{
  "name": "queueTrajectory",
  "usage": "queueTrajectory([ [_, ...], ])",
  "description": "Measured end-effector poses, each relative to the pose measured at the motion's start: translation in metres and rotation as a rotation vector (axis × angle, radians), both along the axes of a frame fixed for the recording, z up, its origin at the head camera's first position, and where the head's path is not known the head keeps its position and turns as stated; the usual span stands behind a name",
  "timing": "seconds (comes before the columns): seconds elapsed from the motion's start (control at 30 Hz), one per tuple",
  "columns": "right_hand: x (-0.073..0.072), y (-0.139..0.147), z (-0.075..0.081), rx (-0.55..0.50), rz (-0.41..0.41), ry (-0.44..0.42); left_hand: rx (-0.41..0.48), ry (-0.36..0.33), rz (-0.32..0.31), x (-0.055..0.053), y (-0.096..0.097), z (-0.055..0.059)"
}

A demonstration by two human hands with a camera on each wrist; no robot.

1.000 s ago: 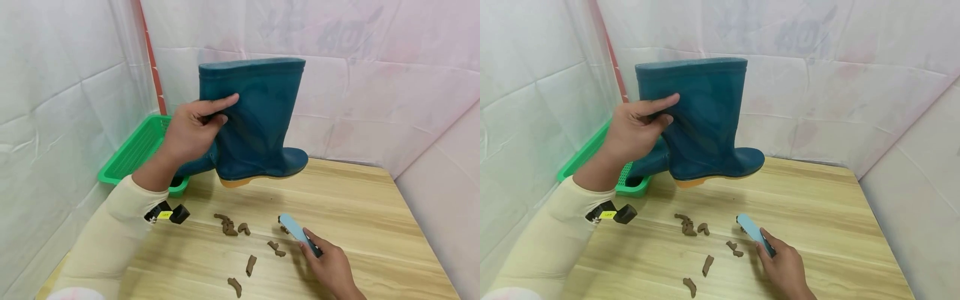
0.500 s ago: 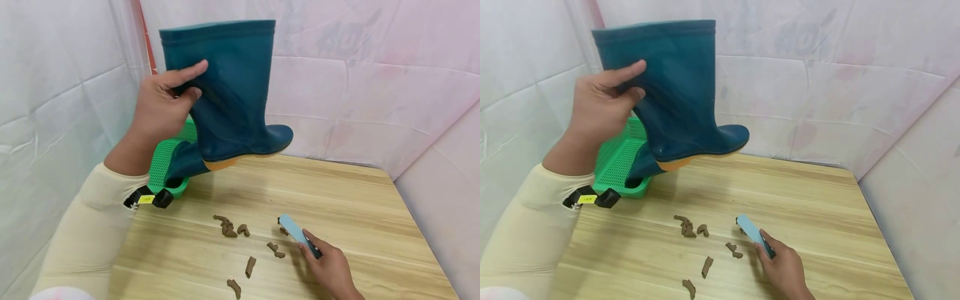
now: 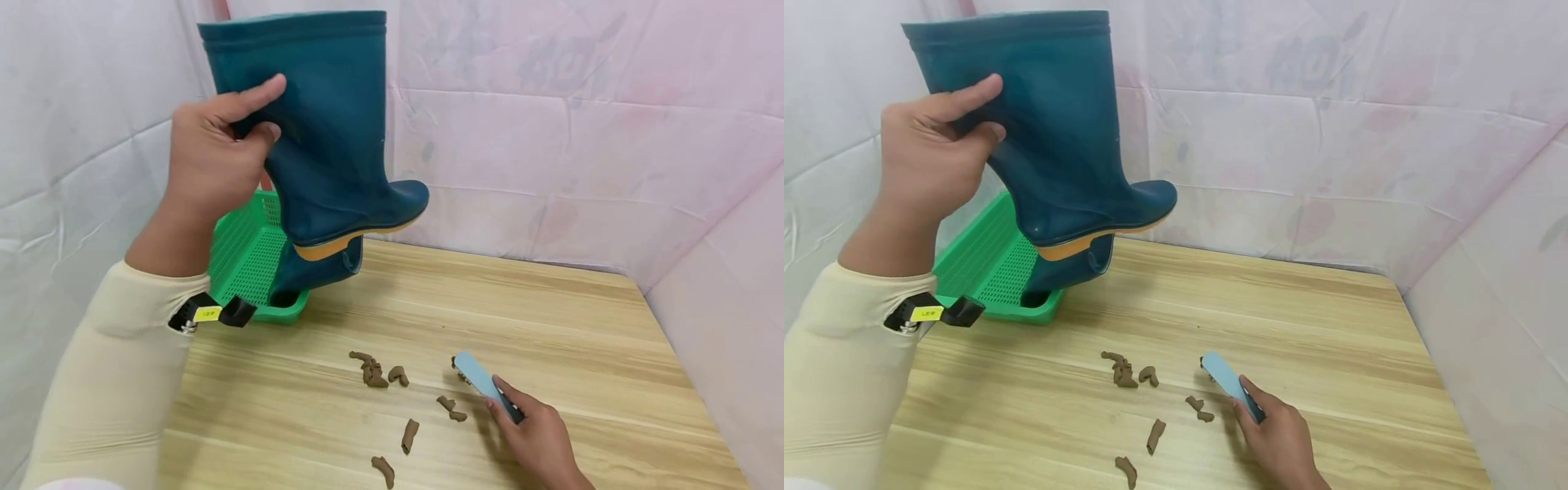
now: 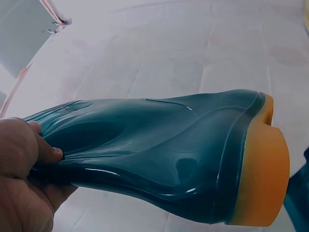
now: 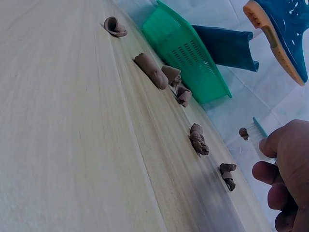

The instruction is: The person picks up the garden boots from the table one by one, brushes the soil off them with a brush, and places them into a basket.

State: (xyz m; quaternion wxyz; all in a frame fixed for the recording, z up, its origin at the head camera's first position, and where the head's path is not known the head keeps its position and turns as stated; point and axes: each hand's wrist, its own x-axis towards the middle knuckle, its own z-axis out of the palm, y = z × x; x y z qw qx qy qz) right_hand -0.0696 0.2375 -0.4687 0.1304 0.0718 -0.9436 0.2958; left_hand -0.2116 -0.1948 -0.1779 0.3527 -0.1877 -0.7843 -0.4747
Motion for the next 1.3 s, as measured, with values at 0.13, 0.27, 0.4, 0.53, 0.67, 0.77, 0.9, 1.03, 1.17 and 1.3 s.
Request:
queueTrajectory([
  [0.13, 0.001, 0.0, 0.001, 0.005, 0.005, -0.012, 0.001, -0.015, 0.039, 0.0, -0.012, 0.001],
  [0.27, 0.003, 0.001, 0.003, 0.013, 0.005, -0.019, 0.005, -0.021, 0.096, 0.001, -0.024, 0.002],
  [0.4, 0.004, 0.0, 0.004, 0.022, 0.004, -0.016, 0.035, -0.04, 0.144, 0.004, -0.037, 0.003],
  [0.53, 0.005, -0.001, 0.004, 0.032, -0.005, -0.014, 0.072, -0.05, 0.172, 0.008, -0.048, 0.003],
  [0.67, 0.006, -0.001, 0.004, 0.047, -0.016, -0.016, 0.09, -0.06, 0.228, 0.011, -0.058, 0.0],
  [0.77, 0.006, -0.001, 0.005, 0.051, -0.017, -0.017, 0.108, -0.085, 0.268, 0.012, -0.063, -0.004],
  [0.9, 0.006, -0.001, 0.005, 0.054, -0.011, -0.014, 0.122, -0.092, 0.299, 0.014, -0.069, -0.01],
  [1.03, 0.007, 0.001, 0.005, 0.054, -0.005, -0.011, 0.117, -0.092, 0.35, 0.017, -0.073, -0.015],
  [1.17, 0.007, 0.001, 0.005, 0.05, 0.002, 0.002, 0.082, -0.094, 0.42, 0.021, -0.075, -0.021],
  [1.3, 0.007, 0.001, 0.005, 0.051, 0.01, 0.016, 0.052, -0.069, 0.451, 0.026, -0.076, -0.027],
])
